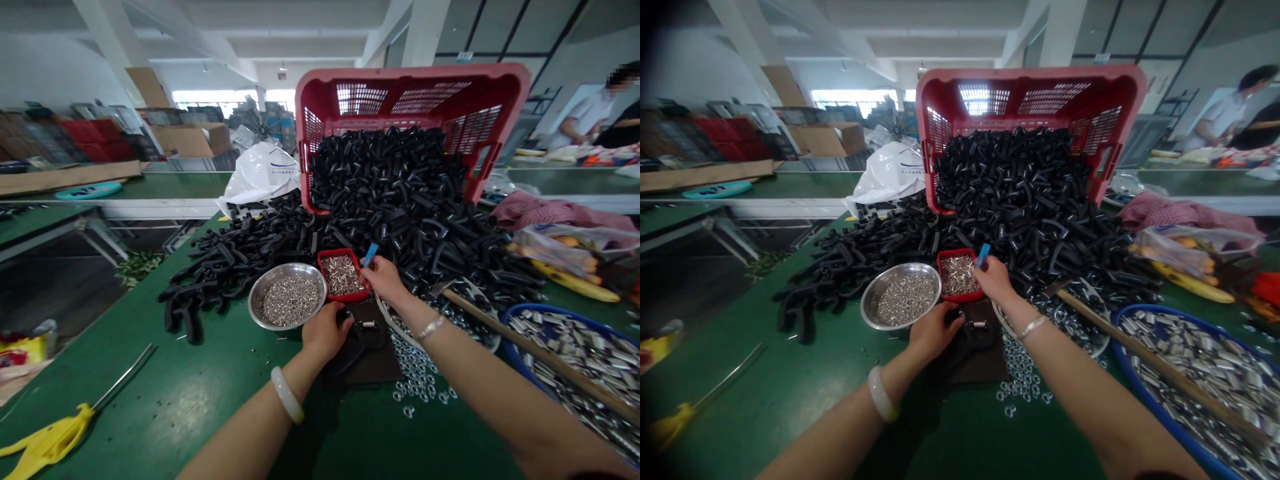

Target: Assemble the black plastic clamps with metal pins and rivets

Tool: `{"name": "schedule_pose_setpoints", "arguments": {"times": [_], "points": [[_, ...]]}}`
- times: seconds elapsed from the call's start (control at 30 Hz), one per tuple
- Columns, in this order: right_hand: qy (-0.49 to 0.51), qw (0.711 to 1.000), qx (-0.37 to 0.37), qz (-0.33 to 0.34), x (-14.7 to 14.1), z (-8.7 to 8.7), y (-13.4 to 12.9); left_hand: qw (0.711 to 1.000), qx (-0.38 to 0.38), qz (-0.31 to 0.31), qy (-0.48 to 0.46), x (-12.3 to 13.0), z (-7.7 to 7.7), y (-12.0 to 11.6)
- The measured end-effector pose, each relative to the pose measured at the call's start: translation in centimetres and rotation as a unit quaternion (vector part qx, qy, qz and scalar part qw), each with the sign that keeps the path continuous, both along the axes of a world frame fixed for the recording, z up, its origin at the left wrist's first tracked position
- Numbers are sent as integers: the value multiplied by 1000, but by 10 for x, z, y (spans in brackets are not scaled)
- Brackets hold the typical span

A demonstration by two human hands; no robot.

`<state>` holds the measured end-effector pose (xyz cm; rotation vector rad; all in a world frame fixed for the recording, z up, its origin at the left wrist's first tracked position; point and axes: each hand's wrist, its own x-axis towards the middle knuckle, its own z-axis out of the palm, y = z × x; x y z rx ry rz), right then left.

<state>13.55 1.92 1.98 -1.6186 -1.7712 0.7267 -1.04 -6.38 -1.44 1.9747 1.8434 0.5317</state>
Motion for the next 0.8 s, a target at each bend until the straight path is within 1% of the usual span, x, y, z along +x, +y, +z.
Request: {"name": "schedule_pose_setpoints", "arguments": {"times": [0.07, 0.13, 0.2, 0.3, 0.37, 0.43, 0.5, 0.6, 0.67, 0.7, 0.73, 0.77, 0.8], "points": [[86, 996, -6, 29, 8, -7, -28, 1000, -3, 2, 1, 1, 1, 0], [171, 983, -18, 62, 15, -19, -53, 1000, -9, 4, 5, 2, 2, 0], [221, 973, -22, 70, 19, -31, -70, 1000, -15, 5, 10, 2, 3, 0], [272, 961, -7, 41, 22, -46, -80, 1000, -19, 8, 15, 3, 3, 0], [296, 955, 6, 28, 22, -51, -81, 1000, -17, 10, 14, 3, 4, 0], [293, 956, 20, 26, 20, -52, -83, 1000, -19, 12, 13, 3, 4, 0], [254, 966, 46, 27, 18, -52, -87, 1000, -22, 12, 12, 3, 5, -1], [120, 985, 125, 24, 13, -51, -95, 1000, -22, 15, 8, 2, 4, -1], [30, 983, 178, 28, 10, -50, -99, 1000, -15, 18, 3, 2, 3, -1], [10, 981, 190, 29, 8, -50, -99, 1000, -13, 20, 1, 3, 2, -1], [17, 982, 187, 24, 6, -50, -99, 1000, -12, 21, -1, 3, 2, -1], [54, 985, 164, 14, 5, -50, -98, 1000, -13, 23, -3, 3, 2, -1], [115, 985, 125, -2, 4, -49, -96, 1000, -17, 23, -4, 3, 2, -1]]}}
